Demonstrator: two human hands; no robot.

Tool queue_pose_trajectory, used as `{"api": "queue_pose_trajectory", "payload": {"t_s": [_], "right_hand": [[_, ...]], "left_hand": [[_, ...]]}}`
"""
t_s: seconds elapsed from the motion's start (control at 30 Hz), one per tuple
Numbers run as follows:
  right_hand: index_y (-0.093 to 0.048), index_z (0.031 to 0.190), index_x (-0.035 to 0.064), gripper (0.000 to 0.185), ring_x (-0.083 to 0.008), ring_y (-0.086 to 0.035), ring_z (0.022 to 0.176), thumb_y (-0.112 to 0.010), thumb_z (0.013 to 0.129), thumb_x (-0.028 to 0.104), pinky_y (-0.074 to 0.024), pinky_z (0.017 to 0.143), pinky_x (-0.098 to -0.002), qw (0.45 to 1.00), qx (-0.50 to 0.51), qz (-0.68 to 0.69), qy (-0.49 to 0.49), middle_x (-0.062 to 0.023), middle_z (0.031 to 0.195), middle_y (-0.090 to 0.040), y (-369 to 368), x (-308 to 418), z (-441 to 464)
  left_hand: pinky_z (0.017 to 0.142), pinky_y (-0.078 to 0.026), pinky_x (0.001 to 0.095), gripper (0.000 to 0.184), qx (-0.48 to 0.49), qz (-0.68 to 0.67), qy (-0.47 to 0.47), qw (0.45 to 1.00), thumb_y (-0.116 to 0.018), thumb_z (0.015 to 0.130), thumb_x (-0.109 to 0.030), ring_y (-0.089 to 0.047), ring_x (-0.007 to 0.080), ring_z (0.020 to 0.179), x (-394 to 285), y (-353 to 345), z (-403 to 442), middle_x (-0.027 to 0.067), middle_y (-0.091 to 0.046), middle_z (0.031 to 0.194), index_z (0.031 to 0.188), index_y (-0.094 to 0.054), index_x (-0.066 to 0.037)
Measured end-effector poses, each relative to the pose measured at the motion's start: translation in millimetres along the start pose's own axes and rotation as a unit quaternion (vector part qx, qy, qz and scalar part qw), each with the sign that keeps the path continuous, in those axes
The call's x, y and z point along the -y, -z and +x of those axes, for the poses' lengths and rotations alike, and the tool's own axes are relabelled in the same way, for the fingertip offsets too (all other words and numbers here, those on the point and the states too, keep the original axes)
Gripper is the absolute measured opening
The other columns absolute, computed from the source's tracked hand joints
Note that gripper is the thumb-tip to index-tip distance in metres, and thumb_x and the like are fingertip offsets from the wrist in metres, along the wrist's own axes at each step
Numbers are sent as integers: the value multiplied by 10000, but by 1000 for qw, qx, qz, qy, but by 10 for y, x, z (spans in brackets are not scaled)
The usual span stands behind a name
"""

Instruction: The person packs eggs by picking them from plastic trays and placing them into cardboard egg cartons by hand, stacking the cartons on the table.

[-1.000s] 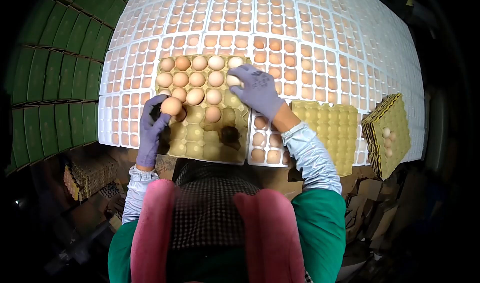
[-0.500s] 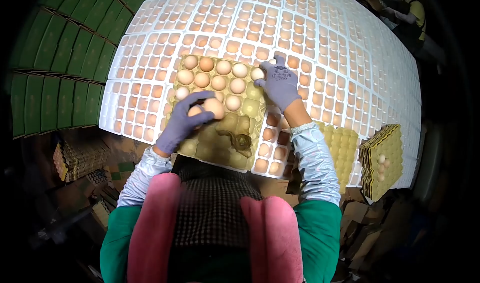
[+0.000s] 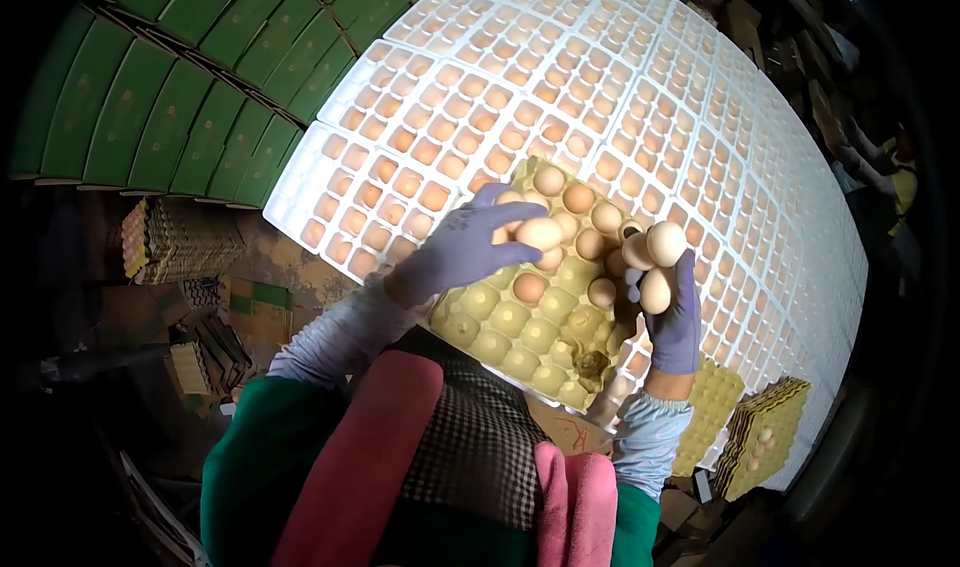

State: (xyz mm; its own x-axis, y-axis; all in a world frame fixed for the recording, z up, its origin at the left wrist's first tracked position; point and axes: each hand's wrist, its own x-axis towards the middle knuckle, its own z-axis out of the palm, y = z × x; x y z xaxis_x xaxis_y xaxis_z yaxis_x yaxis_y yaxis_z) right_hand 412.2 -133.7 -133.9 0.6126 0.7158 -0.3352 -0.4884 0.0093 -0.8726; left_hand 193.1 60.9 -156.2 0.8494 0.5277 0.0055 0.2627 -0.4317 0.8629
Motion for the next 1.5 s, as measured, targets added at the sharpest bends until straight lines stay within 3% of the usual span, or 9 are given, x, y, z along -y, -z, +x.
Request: {"api": "queue_pose_trajectory", "payload": {"t_s": [0.13,0.33,0.4,0.73,0.97,1.1,1.23,1.33,1.5], "right_hand": [[-554,1284,-4,473,-153,-603,860,-533,1021,388,-501,710,-281,994,-11,-109,-26,-83,1058,-632,-650,-186,21],[-589,1267,2,398,-84,-585,730,-622,984,281,-460,639,-214,968,137,-195,-79,-44,901,-665,-2388,-623,853],[-622,1233,46,395,-63,-581,732,-679,950,317,-454,627,-216,940,184,-284,-48,-30,910,-675,-2931,-964,1333],[-609,1259,197,465,-356,-618,1091,-690,848,400,-507,910,-457,684,135,-693,183,-153,1278,-559,-4515,-2448,2843],[-602,1308,199,440,-330,-649,1053,-570,905,374,-518,902,-427,701,203,-674,116,-157,1181,-642,-4522,-2442,3321],[-688,1158,114,317,-333,-653,951,-560,936,300,-513,874,-423,845,149,-478,185,-151,1056,-680,-4477,-2288,2588],[-581,1285,74,372,-344,-579,1041,-614,917,115,-486,888,-394,846,245,-388,272,-157,1157,-588,-4401,-2933,1607],[-640,1226,93,395,-318,-446,1278,-631,841,184,-232,1161,-563,635,267,-612,388,-140,1317,-552,-4139,-3489,1319],[-652,1151,74,341,-320,-541,1153,-665,866,262,-439,986,-443,792,270,-512,196,-143,1246,-575,-3724,-2519,786]], "left_hand": [[820,-546,430,477,-216,223,136,941,-712,858,-331,-646,355,973,1126,1163,-210,184,-503,1257,1279,-621,-126],[646,-528,419,354,-135,493,179,840,-661,864,-220,-628,310,923,2630,2349,361,171,-475,1302,1210,-603,-170],[554,-499,373,289,-61,714,111,688,-610,876,-174,-636,253,879,2987,2355,499,146,-526,1241,1165,-621,-193],[830,-544,419,398,-61,318,195,926,-559,947,-145,-640,351,1039,2860,2308,-355,196,-470,1436,1344,-565,-110],[834,-526,364,276,-279,59,43,957,-551,965,-124,-627,325,1012,2874,2341,-705,171,-590,1219,1217,-614,-30],[904,-478,325,400,-300,-241,203,900,-554,969,-113,-581,239,939,2519,2349,-1044,114,-579,1175,1354,-505,-14],[1065,-385,399,469,-369,-36,135,919,-531,990,-103,-547,298,1169,2767,2076,-1189,168,-548,1310,1432,-428,13],[1114,-361,416,454,-241,154,61,956,-483,1021,-71,-450,365,1359,2972,2164,-1085,217,-458,1474,1460,-414,22],[1067,-409,382,378,-181,146,19,972,-507,1014,-97,-482,315,1299,3124,2021,-807,207,-523,1373,1367,-494,38]]}}
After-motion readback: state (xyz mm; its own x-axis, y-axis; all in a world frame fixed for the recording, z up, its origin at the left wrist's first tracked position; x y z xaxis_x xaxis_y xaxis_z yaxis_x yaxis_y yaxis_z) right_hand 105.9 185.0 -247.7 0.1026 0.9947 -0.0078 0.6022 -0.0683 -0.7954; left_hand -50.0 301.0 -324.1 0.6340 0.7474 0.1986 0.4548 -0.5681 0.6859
